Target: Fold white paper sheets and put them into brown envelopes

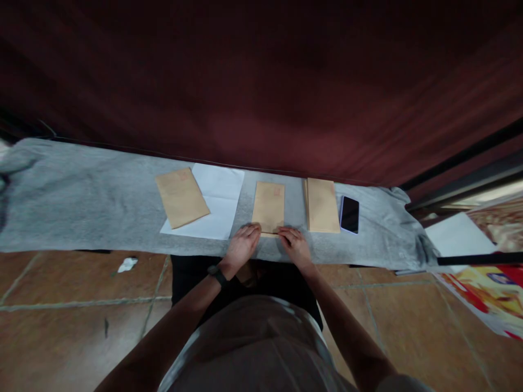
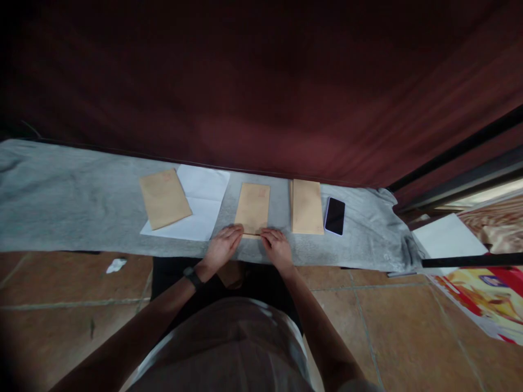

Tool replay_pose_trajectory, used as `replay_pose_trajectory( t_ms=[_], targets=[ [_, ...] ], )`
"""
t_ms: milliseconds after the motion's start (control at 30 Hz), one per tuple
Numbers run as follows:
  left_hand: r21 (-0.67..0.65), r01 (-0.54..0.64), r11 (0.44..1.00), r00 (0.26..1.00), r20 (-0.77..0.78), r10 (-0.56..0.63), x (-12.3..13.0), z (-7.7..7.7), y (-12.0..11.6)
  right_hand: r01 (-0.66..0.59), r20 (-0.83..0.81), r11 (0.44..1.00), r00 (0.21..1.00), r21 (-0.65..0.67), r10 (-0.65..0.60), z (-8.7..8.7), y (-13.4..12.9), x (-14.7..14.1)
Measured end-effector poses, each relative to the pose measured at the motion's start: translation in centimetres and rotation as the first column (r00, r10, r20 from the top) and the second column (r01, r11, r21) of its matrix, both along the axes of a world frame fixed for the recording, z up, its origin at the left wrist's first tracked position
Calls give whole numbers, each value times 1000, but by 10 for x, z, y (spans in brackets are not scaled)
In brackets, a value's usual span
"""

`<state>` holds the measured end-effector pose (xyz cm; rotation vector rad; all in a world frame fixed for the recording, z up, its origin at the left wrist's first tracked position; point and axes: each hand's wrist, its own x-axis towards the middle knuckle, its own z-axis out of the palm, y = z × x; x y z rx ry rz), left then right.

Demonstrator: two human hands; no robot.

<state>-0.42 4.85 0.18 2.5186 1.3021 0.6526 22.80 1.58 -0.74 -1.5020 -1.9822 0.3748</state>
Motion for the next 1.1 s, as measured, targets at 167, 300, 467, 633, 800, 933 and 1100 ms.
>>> replay_pose_trajectory(
  t_ms=[167, 300, 467, 633, 800, 933, 1100],
  targets=[
    [-9, 31, 999, 996, -85, -32, -1, 5, -4, 17, 3, 1000, 1000, 11, -17, -4, 0, -1],
    [13, 78, 997, 977, -200, -74, -2, 12, -10, 15, 6, 1000, 1000, 24, -16, -5, 0, -2],
    [54, 140, 989, 958, -258, -122, -6, 11, -15, 18, 7, 999, 1000, 34, -18, -4, -1, -3],
    [70, 181, 981, 953, -257, -158, -12, 3, -18, 13, 23, 999, 1000, 41, -14, -3, -2, -3],
    [39, 197, 980, 952, -246, -182, -13, 3, -19, 9, 28, 999, 1000, 44, -10, -1, -3, -4],
    [42, 194, 980, 950, -256, -177, -12, 4, -19, 18, 30, 999, 999, 44, -19, -1, -2, -6],
    [41, 203, 978, 951, -247, -187, -12, 7, -18, 72, 50, 996, 996, 59, -75, 1, -3, -12]
  ],
)
